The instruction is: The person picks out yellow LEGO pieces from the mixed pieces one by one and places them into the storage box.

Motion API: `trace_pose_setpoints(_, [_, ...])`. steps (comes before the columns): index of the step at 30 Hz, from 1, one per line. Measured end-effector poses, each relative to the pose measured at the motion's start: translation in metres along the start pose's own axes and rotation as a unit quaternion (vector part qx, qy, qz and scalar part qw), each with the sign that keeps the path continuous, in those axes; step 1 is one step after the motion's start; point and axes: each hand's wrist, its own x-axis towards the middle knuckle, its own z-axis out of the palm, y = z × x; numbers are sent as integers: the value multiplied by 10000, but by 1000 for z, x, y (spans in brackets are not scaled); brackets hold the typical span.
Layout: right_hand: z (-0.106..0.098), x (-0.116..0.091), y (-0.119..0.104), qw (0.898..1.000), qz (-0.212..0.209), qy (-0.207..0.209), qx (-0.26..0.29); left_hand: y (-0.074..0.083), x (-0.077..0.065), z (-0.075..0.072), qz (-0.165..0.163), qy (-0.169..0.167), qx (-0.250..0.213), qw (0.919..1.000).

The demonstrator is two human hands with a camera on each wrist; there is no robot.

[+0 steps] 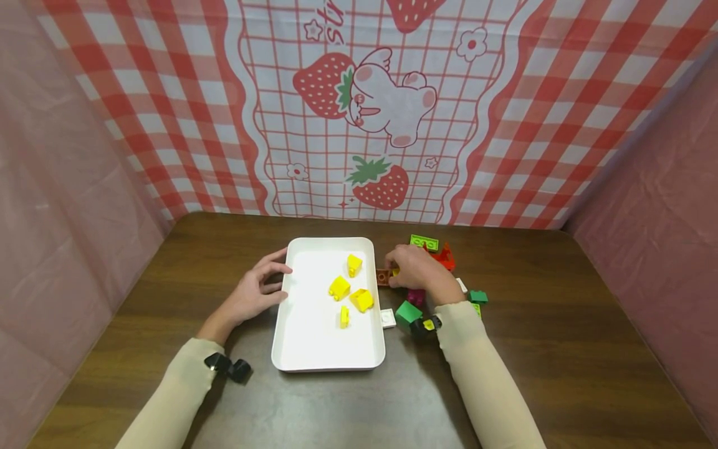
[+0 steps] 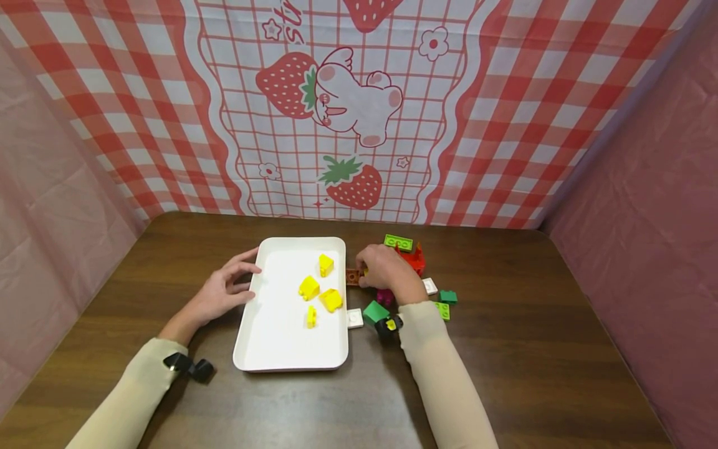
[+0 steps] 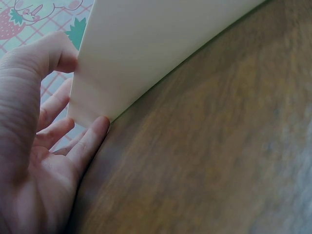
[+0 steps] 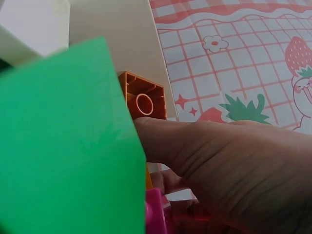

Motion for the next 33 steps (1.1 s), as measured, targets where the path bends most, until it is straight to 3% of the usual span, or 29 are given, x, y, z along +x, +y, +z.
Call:
trace_pose_setpoints(11, [0, -2, 2, 9998, -151, 88, 64, 0, -1, 0, 1, -3, 36, 10000])
trace_pose_setpoints(19, [-5, -7, 3, 9991, 14, 56, 421, 2, -1, 0, -29, 17, 60, 10000])
trace_pose_setpoints(33, [-12, -11, -1, 9993, -77, 213, 307, 1, -1, -1, -26, -15, -38, 10000])
